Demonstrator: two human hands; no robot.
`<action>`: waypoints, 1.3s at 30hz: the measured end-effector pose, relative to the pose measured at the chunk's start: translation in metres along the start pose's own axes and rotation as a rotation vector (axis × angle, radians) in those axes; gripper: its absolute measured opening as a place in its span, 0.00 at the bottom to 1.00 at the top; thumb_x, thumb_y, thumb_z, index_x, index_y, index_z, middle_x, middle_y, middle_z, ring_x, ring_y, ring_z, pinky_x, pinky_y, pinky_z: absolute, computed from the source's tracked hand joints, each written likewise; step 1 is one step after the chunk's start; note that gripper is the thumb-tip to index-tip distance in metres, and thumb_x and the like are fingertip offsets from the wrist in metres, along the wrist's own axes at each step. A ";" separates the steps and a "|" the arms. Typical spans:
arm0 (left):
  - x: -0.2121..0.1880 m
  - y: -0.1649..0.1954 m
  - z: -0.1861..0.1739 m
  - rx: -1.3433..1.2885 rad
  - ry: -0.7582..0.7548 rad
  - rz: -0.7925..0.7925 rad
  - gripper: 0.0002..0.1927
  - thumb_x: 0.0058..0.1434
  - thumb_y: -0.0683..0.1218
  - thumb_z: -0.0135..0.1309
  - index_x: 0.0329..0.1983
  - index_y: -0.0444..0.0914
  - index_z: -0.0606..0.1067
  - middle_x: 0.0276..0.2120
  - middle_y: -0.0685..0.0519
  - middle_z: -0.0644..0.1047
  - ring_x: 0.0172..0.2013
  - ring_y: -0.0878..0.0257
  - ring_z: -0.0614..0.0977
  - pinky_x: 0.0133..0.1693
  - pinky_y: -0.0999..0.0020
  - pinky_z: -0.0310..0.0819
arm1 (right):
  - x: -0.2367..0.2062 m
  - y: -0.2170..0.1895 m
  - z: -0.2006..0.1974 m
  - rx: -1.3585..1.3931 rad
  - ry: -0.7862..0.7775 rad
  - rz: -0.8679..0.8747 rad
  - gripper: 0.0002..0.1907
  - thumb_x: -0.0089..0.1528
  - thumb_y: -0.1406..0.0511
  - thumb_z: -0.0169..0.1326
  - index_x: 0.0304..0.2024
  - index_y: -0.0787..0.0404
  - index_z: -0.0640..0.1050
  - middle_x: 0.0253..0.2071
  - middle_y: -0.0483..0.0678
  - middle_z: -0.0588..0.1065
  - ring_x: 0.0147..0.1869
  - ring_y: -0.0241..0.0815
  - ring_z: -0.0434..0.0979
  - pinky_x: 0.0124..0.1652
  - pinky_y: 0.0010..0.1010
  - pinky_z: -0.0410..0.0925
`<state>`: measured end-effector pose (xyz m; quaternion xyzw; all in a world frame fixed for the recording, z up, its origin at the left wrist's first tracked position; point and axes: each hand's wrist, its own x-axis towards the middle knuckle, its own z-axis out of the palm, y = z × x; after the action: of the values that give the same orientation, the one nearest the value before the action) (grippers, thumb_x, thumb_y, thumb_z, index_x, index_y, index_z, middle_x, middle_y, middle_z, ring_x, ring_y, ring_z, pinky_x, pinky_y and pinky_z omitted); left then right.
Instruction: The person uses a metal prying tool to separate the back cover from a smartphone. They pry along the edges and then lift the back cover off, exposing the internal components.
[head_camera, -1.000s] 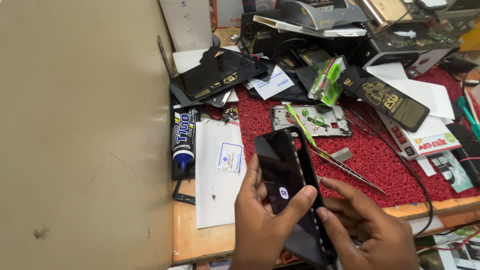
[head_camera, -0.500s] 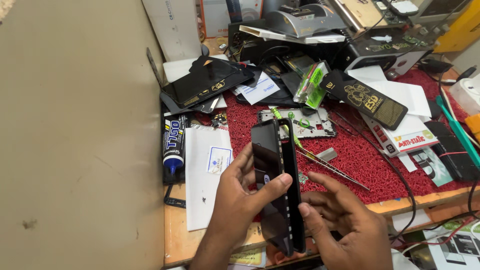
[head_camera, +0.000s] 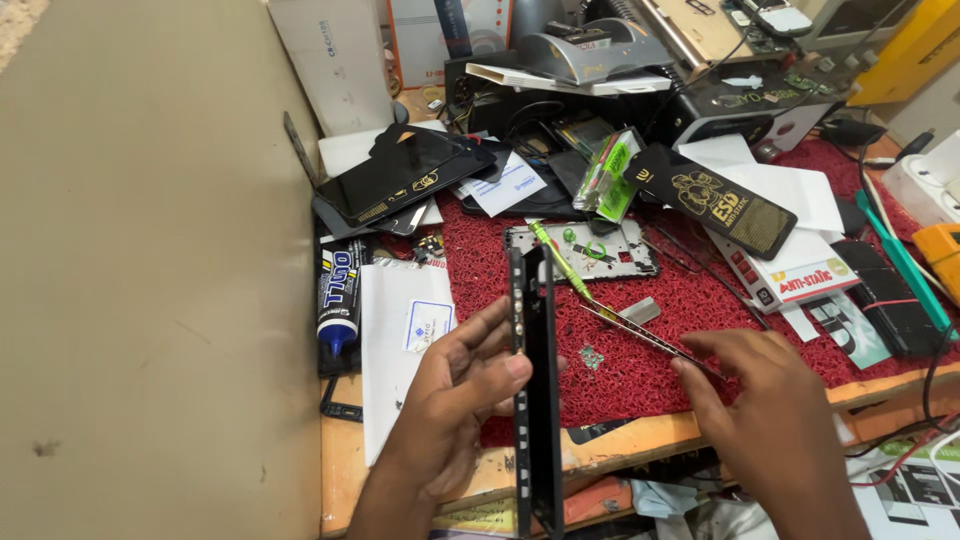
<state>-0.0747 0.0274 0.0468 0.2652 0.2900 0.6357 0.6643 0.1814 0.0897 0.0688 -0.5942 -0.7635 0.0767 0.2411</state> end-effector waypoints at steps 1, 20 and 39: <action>-0.001 0.000 0.000 -0.014 0.005 -0.007 0.42 0.53 0.42 0.60 0.71 0.27 0.62 0.50 0.44 0.78 0.41 0.63 0.80 0.38 0.70 0.80 | 0.002 0.003 0.003 -0.031 -0.015 -0.030 0.15 0.55 0.61 0.63 0.44 0.58 0.84 0.40 0.50 0.81 0.42 0.46 0.81 0.45 0.38 0.73; -0.024 -0.002 0.007 0.121 0.017 0.050 0.31 0.59 0.39 0.62 0.65 0.25 0.68 0.47 0.47 0.78 0.45 0.64 0.79 0.50 0.68 0.76 | -0.020 -0.030 0.016 0.552 -0.089 0.032 0.20 0.59 0.59 0.60 0.51 0.60 0.81 0.48 0.51 0.82 0.54 0.43 0.83 0.53 0.38 0.74; -0.028 -0.008 0.035 0.059 0.158 0.190 0.41 0.54 0.40 0.63 0.71 0.28 0.61 0.52 0.45 0.77 0.52 0.62 0.79 0.56 0.65 0.74 | -0.071 -0.052 0.058 1.122 -0.482 0.143 0.37 0.67 0.50 0.41 0.75 0.61 0.59 0.68 0.55 0.67 0.72 0.44 0.68 0.65 0.34 0.58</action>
<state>-0.0448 -0.0007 0.0668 0.2600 0.3335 0.7059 0.5682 0.1220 0.0181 0.0201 -0.3926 -0.5979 0.6150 0.3319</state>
